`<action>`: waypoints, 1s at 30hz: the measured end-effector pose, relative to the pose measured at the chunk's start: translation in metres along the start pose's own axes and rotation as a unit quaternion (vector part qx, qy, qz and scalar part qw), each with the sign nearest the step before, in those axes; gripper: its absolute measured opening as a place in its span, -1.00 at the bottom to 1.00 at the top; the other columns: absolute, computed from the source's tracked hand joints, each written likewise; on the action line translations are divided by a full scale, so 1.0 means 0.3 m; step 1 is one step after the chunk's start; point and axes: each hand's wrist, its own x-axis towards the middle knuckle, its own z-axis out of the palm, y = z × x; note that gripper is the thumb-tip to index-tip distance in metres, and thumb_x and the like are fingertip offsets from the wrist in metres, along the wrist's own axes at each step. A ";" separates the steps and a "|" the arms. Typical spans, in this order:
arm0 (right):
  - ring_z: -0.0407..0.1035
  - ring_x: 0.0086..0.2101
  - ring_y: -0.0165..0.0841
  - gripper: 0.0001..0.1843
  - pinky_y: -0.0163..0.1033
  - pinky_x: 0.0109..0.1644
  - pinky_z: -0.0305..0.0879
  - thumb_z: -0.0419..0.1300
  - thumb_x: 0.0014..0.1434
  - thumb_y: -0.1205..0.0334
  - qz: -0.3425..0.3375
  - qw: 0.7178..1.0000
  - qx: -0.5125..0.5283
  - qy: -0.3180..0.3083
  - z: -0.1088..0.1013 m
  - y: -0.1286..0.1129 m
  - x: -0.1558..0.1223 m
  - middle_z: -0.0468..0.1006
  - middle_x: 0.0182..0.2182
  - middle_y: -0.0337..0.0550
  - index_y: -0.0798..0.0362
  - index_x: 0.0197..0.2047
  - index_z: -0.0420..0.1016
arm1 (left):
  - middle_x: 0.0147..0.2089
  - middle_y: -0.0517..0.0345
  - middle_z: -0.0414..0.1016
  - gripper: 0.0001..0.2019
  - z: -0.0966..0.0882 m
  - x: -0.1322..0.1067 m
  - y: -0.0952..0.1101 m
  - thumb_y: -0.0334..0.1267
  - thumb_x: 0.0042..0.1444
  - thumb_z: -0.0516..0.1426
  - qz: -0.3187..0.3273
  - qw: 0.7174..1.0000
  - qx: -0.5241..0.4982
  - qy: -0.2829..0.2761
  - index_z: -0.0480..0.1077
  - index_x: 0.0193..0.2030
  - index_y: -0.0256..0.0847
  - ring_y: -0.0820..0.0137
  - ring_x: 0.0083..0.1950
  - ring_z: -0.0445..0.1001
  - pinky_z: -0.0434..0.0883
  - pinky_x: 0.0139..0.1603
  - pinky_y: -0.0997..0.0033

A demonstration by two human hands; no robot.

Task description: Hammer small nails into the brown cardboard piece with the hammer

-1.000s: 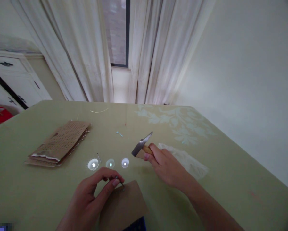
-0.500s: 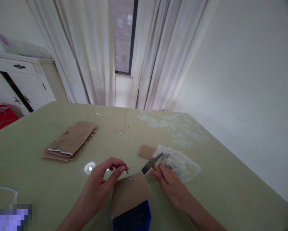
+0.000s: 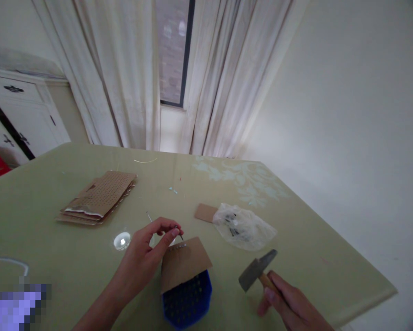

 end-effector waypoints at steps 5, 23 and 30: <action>0.30 -0.65 -0.46 -0.25 -0.36 -0.67 0.12 0.05 0.40 -0.51 0.085 0.987 0.120 0.058 0.101 -0.051 0.106 0.71 0.12 0.02 -0.10 0.30 0.47 | -0.24 0.17 0.75 -0.77 0.006 -0.002 -0.010 -0.02 0.33 0.23 0.005 1.000 -0.021 -0.008 0.66 -0.20 -0.05 0.23 -0.15 0.66 0.46 -0.07 0.28; 0.46 -0.27 -0.23 -0.64 -0.17 -0.17 0.13 0.04 0.61 0.02 -0.190 0.975 -0.110 0.040 -0.088 -0.471 0.342 0.58 -0.33 -0.18 0.01 -0.14 0.53 | -0.19 0.18 0.80 -0.79 0.006 -0.004 -0.049 0.01 0.32 0.28 -0.002 1.000 0.011 0.002 0.70 -0.17 0.00 0.24 -0.14 0.72 0.56 -0.09 0.35; 0.40 -0.36 -0.31 -0.66 -0.20 -0.25 0.08 0.07 0.61 0.05 -0.203 0.969 -0.120 0.075 -0.182 -0.497 0.339 0.52 -0.40 -0.28 0.00 -0.17 0.51 | -0.20 0.23 0.80 -0.76 -0.011 -0.015 -0.068 0.10 0.28 0.32 0.013 0.999 0.029 0.017 0.70 -0.15 0.04 0.30 -0.17 0.75 0.63 -0.10 0.48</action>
